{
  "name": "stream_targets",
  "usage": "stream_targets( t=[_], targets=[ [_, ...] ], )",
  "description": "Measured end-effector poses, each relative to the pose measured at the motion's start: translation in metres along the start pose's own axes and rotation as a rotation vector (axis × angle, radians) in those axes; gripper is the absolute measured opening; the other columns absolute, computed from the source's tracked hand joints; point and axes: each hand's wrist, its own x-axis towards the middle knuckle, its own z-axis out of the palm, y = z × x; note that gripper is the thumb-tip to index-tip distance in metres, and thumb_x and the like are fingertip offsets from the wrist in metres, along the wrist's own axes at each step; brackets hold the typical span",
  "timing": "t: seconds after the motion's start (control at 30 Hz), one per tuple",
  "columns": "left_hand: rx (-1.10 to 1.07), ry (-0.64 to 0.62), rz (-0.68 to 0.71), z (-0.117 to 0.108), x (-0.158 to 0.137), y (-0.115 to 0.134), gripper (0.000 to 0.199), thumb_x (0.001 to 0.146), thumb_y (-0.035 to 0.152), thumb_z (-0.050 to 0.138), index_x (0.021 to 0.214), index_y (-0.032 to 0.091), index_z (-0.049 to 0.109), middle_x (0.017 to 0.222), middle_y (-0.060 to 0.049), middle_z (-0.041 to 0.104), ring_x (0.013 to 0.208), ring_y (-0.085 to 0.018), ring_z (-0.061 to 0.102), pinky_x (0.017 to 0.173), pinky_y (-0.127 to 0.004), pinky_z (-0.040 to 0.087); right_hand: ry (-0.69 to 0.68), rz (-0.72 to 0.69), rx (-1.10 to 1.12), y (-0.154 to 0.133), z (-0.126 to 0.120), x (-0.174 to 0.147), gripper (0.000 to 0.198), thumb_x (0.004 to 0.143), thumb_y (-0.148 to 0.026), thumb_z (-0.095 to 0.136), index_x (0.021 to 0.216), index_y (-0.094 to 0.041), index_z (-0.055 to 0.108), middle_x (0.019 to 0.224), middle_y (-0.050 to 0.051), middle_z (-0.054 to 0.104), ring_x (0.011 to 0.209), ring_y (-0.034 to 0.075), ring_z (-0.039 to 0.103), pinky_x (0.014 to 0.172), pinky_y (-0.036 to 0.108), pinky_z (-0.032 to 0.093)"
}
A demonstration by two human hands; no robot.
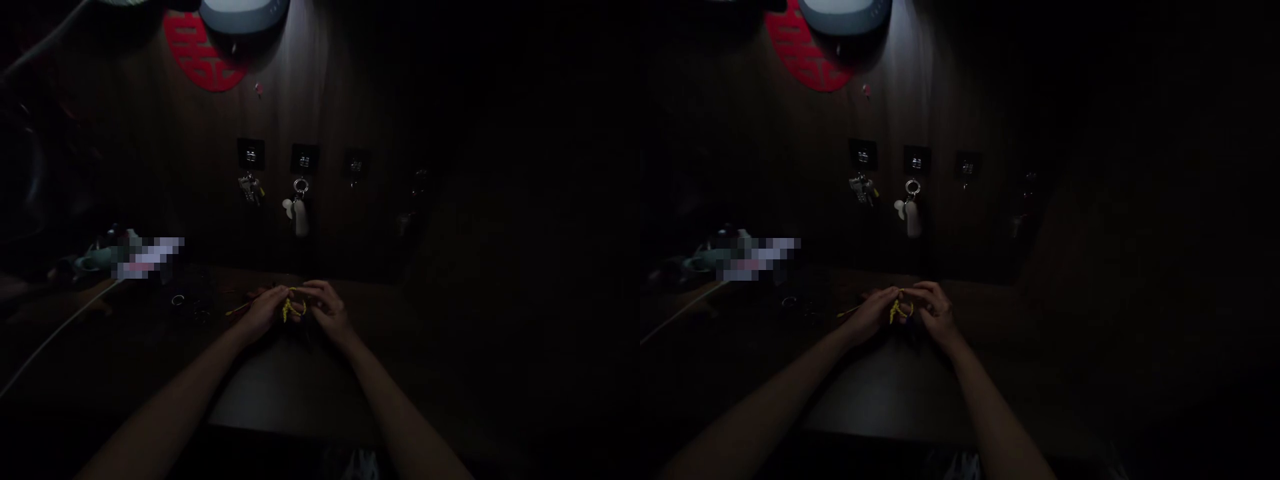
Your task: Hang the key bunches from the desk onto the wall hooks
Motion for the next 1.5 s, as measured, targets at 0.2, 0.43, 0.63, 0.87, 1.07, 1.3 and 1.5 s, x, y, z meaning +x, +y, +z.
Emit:
stream_targets(
  t=[0.2,0.43,0.63,0.87,1.07,1.3,1.5],
  targets=[
    [0.135,-0.015,0.006,-0.001,0.000,0.000,0.028,0.074,0.042,0.060,0.080,0.014,0.061,0.072,-0.001,0.060,0.065,-0.012,0.056,0.058,-0.022,0.043,0.016,-0.025,-0.050,-0.002,-0.002,0.000,0.011,0.077,-0.022,0.056,0.080,-0.024,0.066,0.095,0.005,0.062,0.091,0.018,0.057,0.070,0.028,0.046],
    [0.479,-0.193,0.066,0.007,-0.011,0.009,0.035,0.083,0.041,0.048,0.107,0.019,0.060,0.103,-0.003,0.062,0.099,-0.019,0.052,0.087,-0.029,0.038,0.154,0.130,-0.073,-0.007,-0.002,0.001,0.008,0.075,-0.027,0.056,0.073,-0.020,0.059,0.067,-0.001,0.061,0.064,0.013,0.057,0.062,0.024,0.043],
    [0.609,-0.171,0.020,0.005,-0.010,0.001,0.035,0.071,0.035,0.064,0.102,0.018,0.061,0.095,-0.001,0.063,0.090,-0.018,0.054,0.082,-0.028,0.040,0.154,0.145,-0.083,-0.006,0.001,0.000,0.008,0.073,-0.028,0.056,0.071,-0.020,0.058,0.065,-0.002,0.061,0.063,0.013,0.057,0.061,0.023,0.043],
    [0.521,-0.146,-0.007,0.009,-0.011,0.007,0.029,0.077,0.030,0.051,0.101,0.018,0.064,0.098,-0.003,0.066,0.097,-0.020,0.055,0.089,-0.031,0.038,0.208,0.215,-0.020,-0.009,-0.002,0.002,0.012,0.072,-0.031,0.057,0.070,-0.020,0.058,0.064,-0.002,0.059,0.061,0.013,0.055,0.059,0.024,0.043],
    [0.490,-0.163,0.040,0.009,-0.011,0.010,0.025,0.077,0.029,0.050,0.098,0.020,0.062,0.097,-0.001,0.063,0.094,-0.019,0.055,0.087,-0.030,0.037,0.224,0.255,0.042,-0.012,-0.003,0.005,0.015,0.070,-0.034,0.059,0.069,-0.019,0.058,0.063,-0.001,0.059,0.061,0.013,0.055,0.059,0.024,0.043],
    [0.490,-0.214,0.021,0.010,-0.013,0.004,0.022,0.070,0.034,0.064,0.083,0.017,0.060,0.075,0.003,0.058,0.072,-0.013,0.052,0.070,-0.024,0.039,0.170,0.265,-0.017,-0.016,0.004,0.001,0.014,0.069,-0.033,0.058,0.066,-0.020,0.057,0.059,-0.002,0.058,0.059,0.013,0.054,0.057,0.023,0.043],
    [0.517,-0.209,0.011,0.010,-0.012,0.004,0.028,0.075,0.037,0.060,0.093,0.017,0.064,0.089,-0.002,0.064,0.085,-0.017,0.055,0.078,-0.026,0.040,0.261,0.247,-0.005,-0.011,0.000,0.003,0.017,0.070,-0.036,0.058,0.067,-0.019,0.057,0.062,-0.001,0.059,0.061,0.014,0.056,0.059,0.025,0.045]
  ],
)
